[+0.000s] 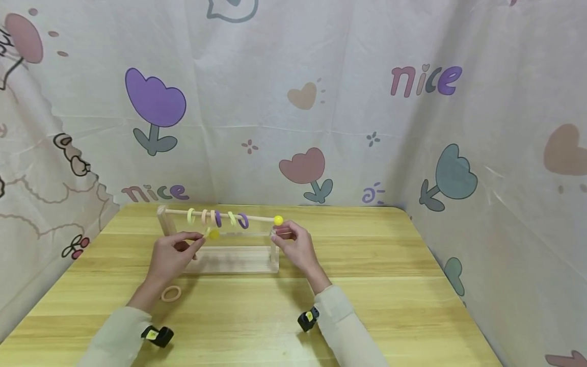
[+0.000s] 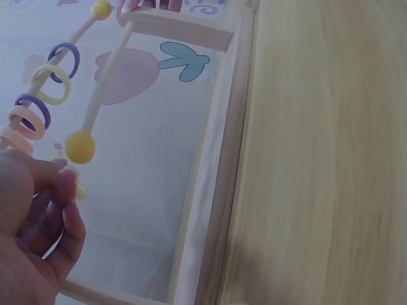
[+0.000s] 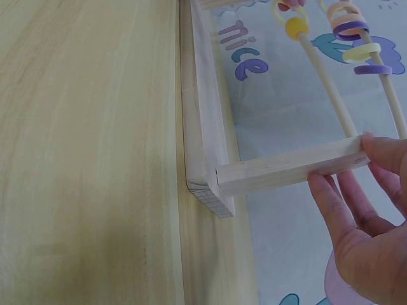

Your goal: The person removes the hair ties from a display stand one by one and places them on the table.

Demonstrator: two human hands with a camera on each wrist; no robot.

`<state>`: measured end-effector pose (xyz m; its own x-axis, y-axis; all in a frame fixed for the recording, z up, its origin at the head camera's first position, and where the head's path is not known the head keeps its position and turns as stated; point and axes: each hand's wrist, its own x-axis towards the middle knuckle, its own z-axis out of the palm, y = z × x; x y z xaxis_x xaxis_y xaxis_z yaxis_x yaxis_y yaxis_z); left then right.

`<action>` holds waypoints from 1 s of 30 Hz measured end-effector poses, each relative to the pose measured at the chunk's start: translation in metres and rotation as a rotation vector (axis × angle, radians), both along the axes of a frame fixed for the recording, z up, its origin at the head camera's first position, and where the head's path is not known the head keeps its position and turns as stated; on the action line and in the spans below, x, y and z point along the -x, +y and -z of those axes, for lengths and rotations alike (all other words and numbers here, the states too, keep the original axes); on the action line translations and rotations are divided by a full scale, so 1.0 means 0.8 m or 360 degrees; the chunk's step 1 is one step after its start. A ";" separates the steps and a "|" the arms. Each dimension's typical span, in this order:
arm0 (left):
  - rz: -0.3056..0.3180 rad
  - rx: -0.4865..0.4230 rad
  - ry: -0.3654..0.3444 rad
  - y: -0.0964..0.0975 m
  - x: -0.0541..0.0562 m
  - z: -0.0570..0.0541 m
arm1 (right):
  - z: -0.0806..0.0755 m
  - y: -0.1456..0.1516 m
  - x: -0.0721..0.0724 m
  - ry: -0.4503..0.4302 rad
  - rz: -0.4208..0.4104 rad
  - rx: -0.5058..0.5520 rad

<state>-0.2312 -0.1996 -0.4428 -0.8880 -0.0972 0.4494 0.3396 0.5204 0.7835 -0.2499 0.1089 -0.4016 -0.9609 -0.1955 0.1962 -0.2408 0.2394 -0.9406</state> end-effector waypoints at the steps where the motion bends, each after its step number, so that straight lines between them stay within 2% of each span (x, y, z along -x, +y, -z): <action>1: 0.0002 0.0008 0.0004 -0.001 -0.001 0.000 | 0.000 0.000 0.000 0.0006 0.0003 -0.0001; 8: 0.0047 0.0062 0.0018 -0.009 -0.010 0.002 | 0.000 -0.001 0.000 0.0024 0.0012 -0.0016; 17: 0.0085 0.0069 -0.0050 -0.014 -0.020 0.001 | 0.001 0.000 0.000 0.0007 0.0006 0.0003; 30: 0.0166 0.0192 0.0129 -0.020 -0.025 0.007 | 0.008 -0.001 0.005 0.0007 0.0030 0.0022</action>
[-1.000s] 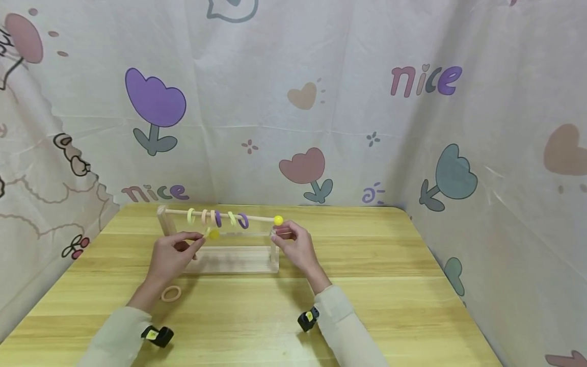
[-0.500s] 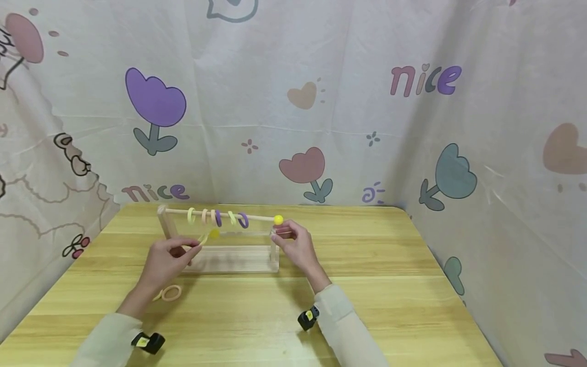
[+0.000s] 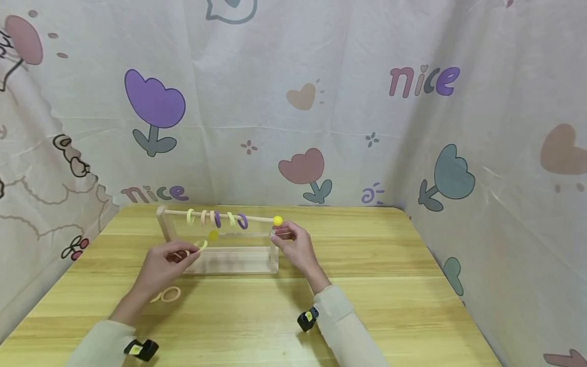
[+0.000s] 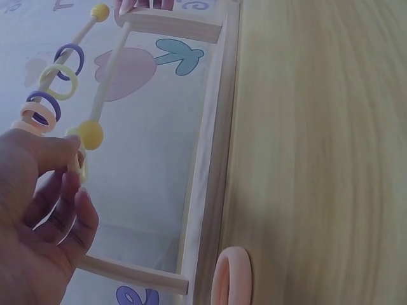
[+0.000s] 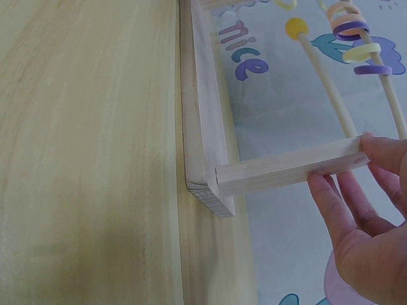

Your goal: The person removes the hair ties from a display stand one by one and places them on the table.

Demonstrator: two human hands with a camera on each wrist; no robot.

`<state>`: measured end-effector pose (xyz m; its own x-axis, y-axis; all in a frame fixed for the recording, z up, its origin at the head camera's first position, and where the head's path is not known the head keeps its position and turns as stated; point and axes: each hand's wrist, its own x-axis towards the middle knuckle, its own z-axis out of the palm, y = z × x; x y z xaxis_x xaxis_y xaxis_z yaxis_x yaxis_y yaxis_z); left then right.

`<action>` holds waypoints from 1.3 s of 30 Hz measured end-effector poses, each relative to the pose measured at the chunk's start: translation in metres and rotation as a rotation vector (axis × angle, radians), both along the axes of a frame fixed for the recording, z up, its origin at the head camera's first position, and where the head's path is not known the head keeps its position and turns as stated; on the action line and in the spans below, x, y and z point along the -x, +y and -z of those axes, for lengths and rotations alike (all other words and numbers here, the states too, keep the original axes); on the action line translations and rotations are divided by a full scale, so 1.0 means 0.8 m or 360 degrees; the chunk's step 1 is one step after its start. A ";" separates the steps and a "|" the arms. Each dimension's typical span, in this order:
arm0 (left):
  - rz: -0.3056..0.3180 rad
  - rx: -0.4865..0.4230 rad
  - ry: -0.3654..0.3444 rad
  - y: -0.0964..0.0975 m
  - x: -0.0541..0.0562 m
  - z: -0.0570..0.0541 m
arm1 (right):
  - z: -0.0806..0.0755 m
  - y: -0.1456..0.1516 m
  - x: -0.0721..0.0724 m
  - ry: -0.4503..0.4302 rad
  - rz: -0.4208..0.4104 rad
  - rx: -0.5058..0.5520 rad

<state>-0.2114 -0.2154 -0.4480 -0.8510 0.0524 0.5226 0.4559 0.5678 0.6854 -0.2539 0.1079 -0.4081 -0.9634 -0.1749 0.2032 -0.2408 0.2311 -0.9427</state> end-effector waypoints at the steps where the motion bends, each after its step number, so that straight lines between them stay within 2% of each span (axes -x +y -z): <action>1: 0.0002 0.0007 0.0002 0.000 -0.001 0.000 | 0.000 0.000 0.000 -0.0002 0.0001 -0.0001; 7: 0.0061 0.0012 -0.0046 -0.005 -0.004 0.005 | 0.001 0.000 0.000 -0.0010 0.0010 -0.0003; 13: 0.0136 0.0035 -0.0005 -0.008 -0.009 0.009 | -0.004 0.000 -0.003 0.0004 -0.0004 -0.0008; 23: 0.0135 0.0233 0.0069 -0.017 -0.017 0.020 | -0.007 0.000 -0.005 0.0003 -0.0005 -0.0031; 31: 0.0160 0.0271 0.0009 -0.023 -0.022 0.026 | -0.004 0.001 -0.005 0.0002 0.0007 -0.0025; 39: 0.0194 0.0342 -0.0111 -0.031 -0.025 0.030 | -0.007 0.000 -0.005 0.0012 -0.0019 -0.0024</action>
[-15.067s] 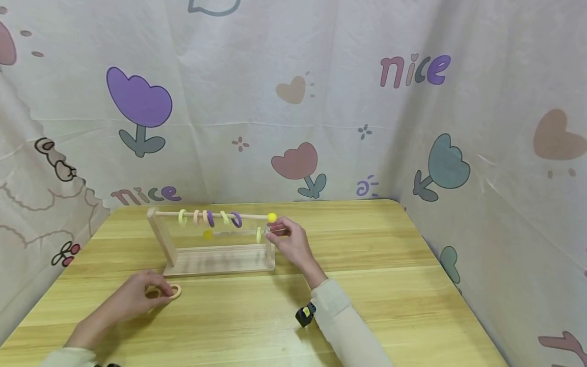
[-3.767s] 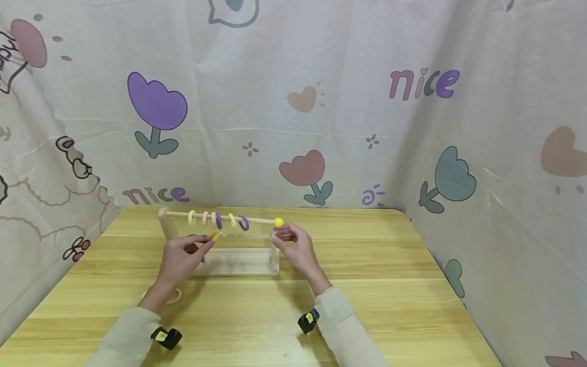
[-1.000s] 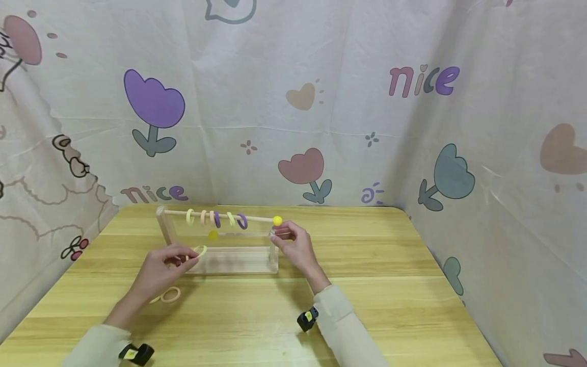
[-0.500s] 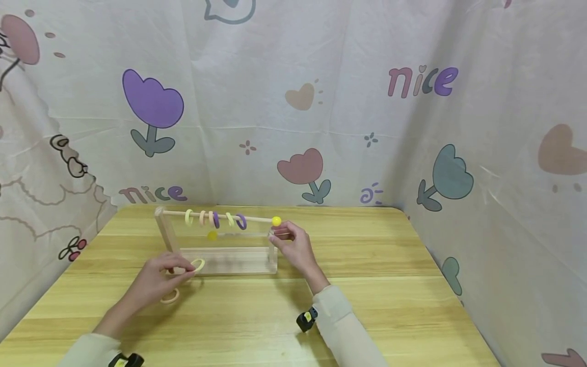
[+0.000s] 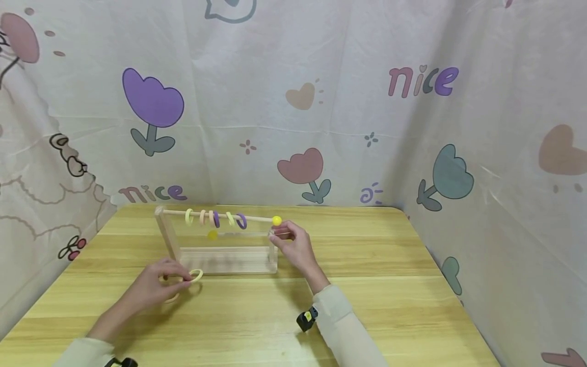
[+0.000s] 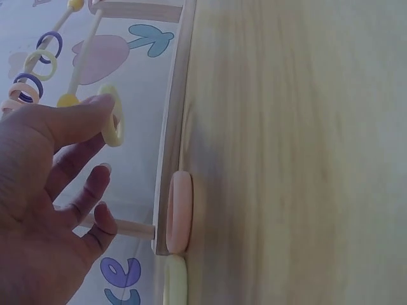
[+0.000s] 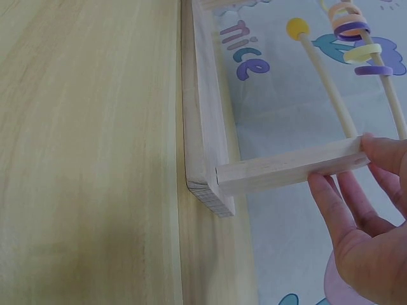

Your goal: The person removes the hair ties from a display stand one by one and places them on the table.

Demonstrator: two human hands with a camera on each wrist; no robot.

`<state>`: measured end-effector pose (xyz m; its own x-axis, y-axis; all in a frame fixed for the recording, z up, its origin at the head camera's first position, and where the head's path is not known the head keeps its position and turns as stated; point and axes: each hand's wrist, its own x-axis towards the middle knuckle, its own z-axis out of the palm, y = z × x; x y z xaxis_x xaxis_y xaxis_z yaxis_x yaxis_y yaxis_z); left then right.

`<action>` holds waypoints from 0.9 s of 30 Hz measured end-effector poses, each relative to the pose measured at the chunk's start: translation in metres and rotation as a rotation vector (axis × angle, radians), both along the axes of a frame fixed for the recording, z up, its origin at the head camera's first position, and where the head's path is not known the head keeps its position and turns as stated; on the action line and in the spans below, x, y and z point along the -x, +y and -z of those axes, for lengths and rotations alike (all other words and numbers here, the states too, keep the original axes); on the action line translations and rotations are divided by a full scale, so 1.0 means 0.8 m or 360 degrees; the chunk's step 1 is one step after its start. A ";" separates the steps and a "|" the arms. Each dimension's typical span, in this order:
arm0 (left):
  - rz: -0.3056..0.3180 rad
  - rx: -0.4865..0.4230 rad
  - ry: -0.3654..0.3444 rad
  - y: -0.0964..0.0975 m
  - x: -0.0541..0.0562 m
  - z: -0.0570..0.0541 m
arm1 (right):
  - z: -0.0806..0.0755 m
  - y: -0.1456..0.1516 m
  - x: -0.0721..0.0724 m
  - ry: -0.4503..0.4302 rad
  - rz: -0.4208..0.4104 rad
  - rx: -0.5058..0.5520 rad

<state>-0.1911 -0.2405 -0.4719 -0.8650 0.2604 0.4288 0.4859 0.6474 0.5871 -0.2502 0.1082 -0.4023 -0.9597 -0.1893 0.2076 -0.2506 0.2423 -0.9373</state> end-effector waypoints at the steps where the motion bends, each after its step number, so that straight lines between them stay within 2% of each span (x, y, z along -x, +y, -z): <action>1: 0.0009 0.0001 -0.0012 -0.001 0.000 0.000 | 0.000 0.000 0.000 -0.0003 -0.0003 -0.0001; 12: 0.0106 0.0035 -0.0264 -0.009 -0.003 0.002 | 0.000 0.001 0.002 -0.0023 -0.0003 -0.0001; 23: 0.0177 0.0061 -0.0363 -0.017 -0.001 0.012 | 0.002 0.000 0.003 -0.0013 -0.0009 0.0005; 27: 0.0196 0.0060 -0.0402 -0.018 -0.002 0.012 | 0.002 0.000 0.003 -0.0009 -0.0007 0.0001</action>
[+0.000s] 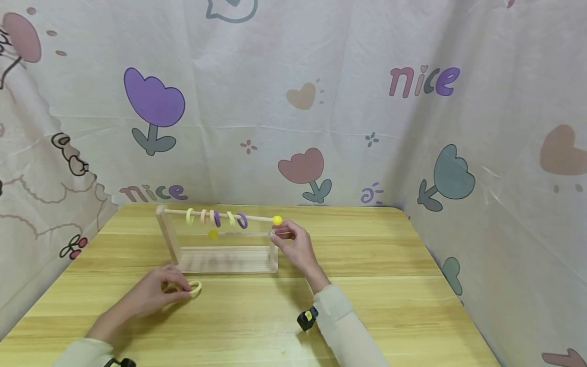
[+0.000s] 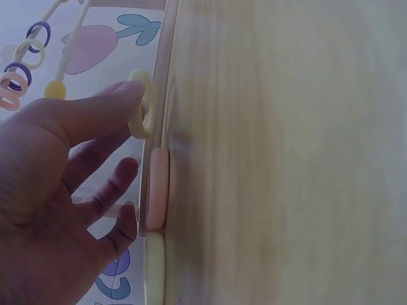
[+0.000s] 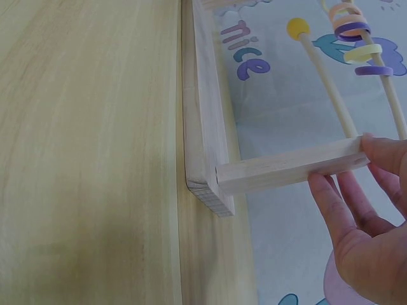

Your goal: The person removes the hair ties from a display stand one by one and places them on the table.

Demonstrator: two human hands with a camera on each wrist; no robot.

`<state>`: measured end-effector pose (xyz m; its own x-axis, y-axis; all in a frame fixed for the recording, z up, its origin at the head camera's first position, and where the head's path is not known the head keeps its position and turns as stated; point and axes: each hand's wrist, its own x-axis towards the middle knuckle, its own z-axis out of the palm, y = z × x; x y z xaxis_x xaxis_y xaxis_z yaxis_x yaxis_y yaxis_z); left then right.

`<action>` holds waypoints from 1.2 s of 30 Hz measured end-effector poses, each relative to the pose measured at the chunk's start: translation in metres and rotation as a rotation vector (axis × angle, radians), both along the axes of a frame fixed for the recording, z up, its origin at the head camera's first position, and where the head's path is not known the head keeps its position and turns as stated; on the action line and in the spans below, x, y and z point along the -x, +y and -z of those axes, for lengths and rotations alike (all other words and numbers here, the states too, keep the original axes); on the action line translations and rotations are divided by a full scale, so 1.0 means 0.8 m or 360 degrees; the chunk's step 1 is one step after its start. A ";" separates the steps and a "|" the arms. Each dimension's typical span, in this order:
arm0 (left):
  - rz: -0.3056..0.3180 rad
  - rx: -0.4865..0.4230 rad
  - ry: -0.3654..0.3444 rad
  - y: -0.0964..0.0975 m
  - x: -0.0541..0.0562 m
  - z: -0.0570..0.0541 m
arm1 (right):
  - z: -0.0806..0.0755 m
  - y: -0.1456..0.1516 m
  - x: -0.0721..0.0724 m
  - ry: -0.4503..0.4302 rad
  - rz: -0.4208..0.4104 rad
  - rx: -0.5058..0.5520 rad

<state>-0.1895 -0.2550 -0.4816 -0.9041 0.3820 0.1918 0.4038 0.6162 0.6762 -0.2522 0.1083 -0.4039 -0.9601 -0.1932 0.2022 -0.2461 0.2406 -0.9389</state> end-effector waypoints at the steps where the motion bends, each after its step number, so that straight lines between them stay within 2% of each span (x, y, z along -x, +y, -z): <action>1: -0.0001 0.0007 -0.0011 0.000 0.000 0.000 | 0.000 0.000 0.000 0.0000 -0.0002 -0.0002; 7: -0.0003 0.0041 -0.0082 0.000 -0.002 -0.002 | 0.000 0.000 0.001 -0.0003 -0.0003 -0.0008; 11: 0.0038 0.0055 -0.0093 -0.001 -0.002 -0.003 | 0.002 -0.001 0.001 0.0003 0.0012 -0.0003; 17: 0.0163 0.0083 -0.0031 -0.004 0.002 -0.004 | 0.008 -0.003 0.003 -0.0002 0.0057 0.0007; 28: 0.0248 0.0084 -0.0011 -0.006 0.006 -0.004 | 0.005 0.000 0.004 0.0008 0.0001 0.0049; 32: 0.0232 0.0067 0.0003 -0.006 0.004 -0.006 | 0.001 0.001 0.002 0.0014 -0.0022 0.0032; 36: 0.0082 0.0017 0.0031 -0.009 0.002 -0.012 | -0.001 0.002 0.000 0.0008 -0.0033 0.0029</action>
<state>-0.1913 -0.2624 -0.4722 -0.8794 0.4298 0.2047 0.4480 0.6018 0.6612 -0.2521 0.1098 -0.4028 -0.9549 -0.2093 0.2107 -0.2556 0.2182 -0.9418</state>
